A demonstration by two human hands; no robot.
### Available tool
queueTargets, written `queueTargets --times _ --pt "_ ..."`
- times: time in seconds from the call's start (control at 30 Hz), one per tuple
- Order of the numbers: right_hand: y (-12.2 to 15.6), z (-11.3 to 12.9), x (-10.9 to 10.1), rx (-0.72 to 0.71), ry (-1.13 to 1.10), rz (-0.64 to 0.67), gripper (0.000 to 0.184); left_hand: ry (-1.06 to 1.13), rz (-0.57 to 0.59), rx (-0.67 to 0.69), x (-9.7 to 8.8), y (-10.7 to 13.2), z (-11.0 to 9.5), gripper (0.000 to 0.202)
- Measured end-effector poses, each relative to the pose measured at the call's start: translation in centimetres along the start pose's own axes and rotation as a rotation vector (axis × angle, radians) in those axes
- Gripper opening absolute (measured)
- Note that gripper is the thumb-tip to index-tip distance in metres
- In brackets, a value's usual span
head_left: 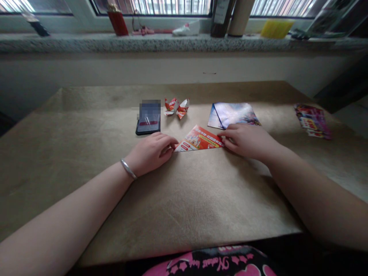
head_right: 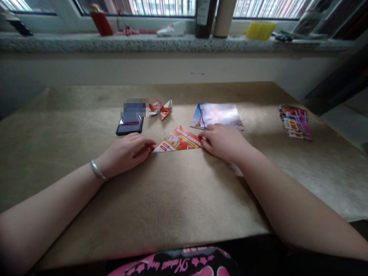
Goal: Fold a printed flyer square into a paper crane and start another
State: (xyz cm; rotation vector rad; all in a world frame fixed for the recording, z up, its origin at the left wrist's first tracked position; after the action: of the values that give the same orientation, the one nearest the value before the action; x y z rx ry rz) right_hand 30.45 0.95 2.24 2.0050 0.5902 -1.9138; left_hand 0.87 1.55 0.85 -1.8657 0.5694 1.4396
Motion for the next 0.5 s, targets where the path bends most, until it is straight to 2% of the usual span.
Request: queueTargets --times 0.13,0.27,0.5 --pt "-0.2 1.3 0.4 0.032 -0.064 -0.036 0.036 -0.067 -0.02 0.001 0.5 -0.1 -0.6 0.032" --pt "-0.3 1.8 0.7 0.058 -0.167 -0.08 0.037 -0.152 0.04 -0.05 0.5 -0.2 -1.2 0.038" --pt "-0.6 1.9 1.5 0.048 -0.231 -0.114 0.043 -0.088 0.053 -0.092 0.8 -0.3 -0.8 0.034"
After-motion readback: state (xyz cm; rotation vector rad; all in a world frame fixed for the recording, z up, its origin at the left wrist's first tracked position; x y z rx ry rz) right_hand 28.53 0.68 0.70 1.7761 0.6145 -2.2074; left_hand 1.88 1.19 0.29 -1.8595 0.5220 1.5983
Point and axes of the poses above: each hand's wrist, its own y-axis away from the middle knuckle, its own x-axis out of the palm, z = x × y, the point moved 1 cm from there along -y, towards the middle knuckle, and after that the axes turned 3 degrees about -y, right-handed, at the moved point
